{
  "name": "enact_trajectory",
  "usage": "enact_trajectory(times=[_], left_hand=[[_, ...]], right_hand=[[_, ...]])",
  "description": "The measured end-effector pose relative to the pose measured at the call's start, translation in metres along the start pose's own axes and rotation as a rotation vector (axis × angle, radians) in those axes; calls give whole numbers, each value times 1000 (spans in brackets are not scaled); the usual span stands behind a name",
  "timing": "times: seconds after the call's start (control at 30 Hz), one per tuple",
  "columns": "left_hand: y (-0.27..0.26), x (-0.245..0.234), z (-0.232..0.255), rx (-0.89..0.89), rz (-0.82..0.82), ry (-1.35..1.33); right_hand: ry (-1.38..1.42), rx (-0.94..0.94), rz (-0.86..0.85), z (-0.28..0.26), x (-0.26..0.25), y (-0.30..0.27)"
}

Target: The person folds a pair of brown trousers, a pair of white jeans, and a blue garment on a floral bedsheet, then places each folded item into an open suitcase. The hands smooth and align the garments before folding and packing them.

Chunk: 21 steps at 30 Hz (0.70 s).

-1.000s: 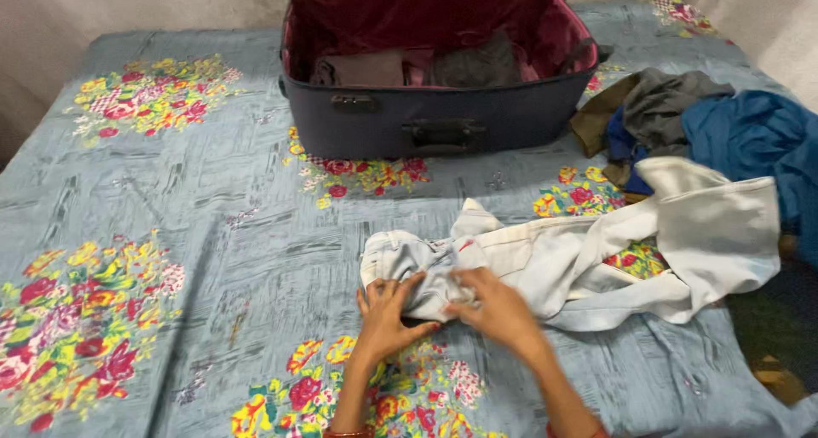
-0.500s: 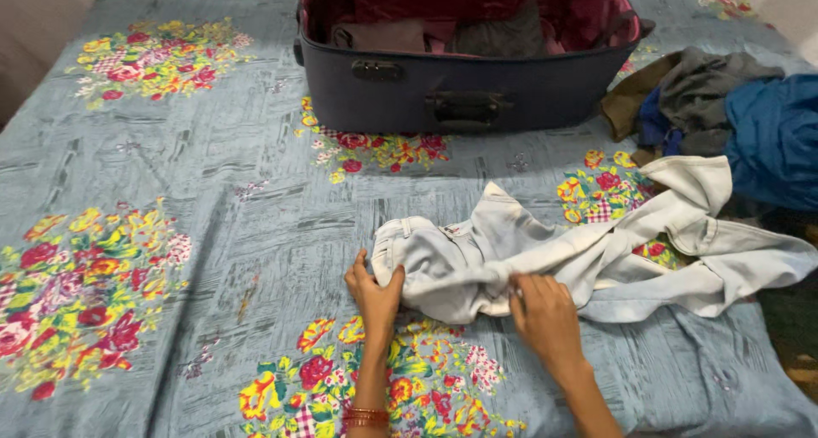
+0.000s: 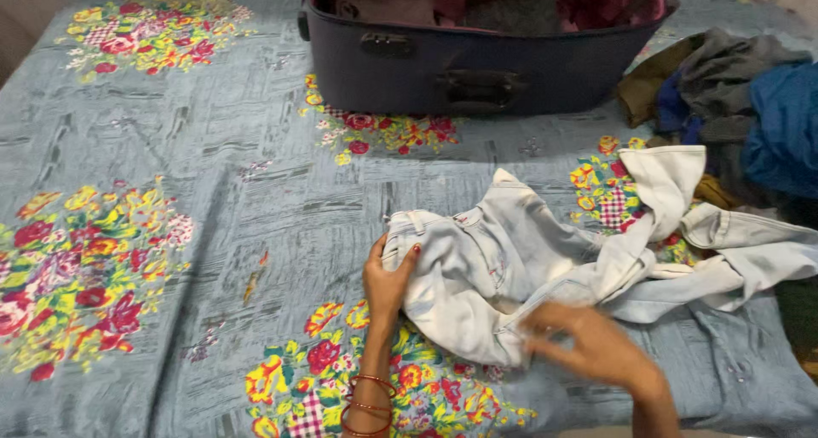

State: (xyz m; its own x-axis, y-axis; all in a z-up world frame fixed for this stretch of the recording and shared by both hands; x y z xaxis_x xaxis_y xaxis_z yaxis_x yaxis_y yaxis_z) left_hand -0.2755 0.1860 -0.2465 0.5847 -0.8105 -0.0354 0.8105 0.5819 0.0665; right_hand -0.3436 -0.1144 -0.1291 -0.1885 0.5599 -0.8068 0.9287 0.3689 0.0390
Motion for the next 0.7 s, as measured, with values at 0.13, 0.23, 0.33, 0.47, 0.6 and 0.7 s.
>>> enact_trajectory(times=[0.13, 0.23, 0.33, 0.47, 0.6, 0.7], left_hand=[[2, 5, -1, -58, -82, -383], [-1, 5, -23, -294, -61, -504], [0, 7, -34, -460, -101, -496], [-6, 21, -10, -366, -453, -599], [6, -12, 18, -205, -161, -725], [10, -50, 36, -72, 126, -792]], right_hand=[[-168, 147, 404, 37, -41, 56], [-471, -38, 536, 50, -42, 127], [39, 532, 82, 123, -7, 175], [-151, 530, -118, 126, -11, 218], [-255, 452, 43, 85, -39, 251], [-328, 141, 313, 22, -65, 280]])
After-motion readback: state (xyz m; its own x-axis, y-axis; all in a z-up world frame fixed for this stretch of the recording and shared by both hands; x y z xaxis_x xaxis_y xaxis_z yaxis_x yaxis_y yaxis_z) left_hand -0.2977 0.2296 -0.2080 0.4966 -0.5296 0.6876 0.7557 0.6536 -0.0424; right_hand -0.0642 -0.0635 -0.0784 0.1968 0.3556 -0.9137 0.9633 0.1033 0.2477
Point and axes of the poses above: each hand's wrist, its own y-axis towards the middle knuckle, its own x-axis out of the palm, z = x × y, the point moved 8 cm from there along y, towards the middle knuckle, and after that the axes turned 10 degrees about z, right-handed, at the moved point
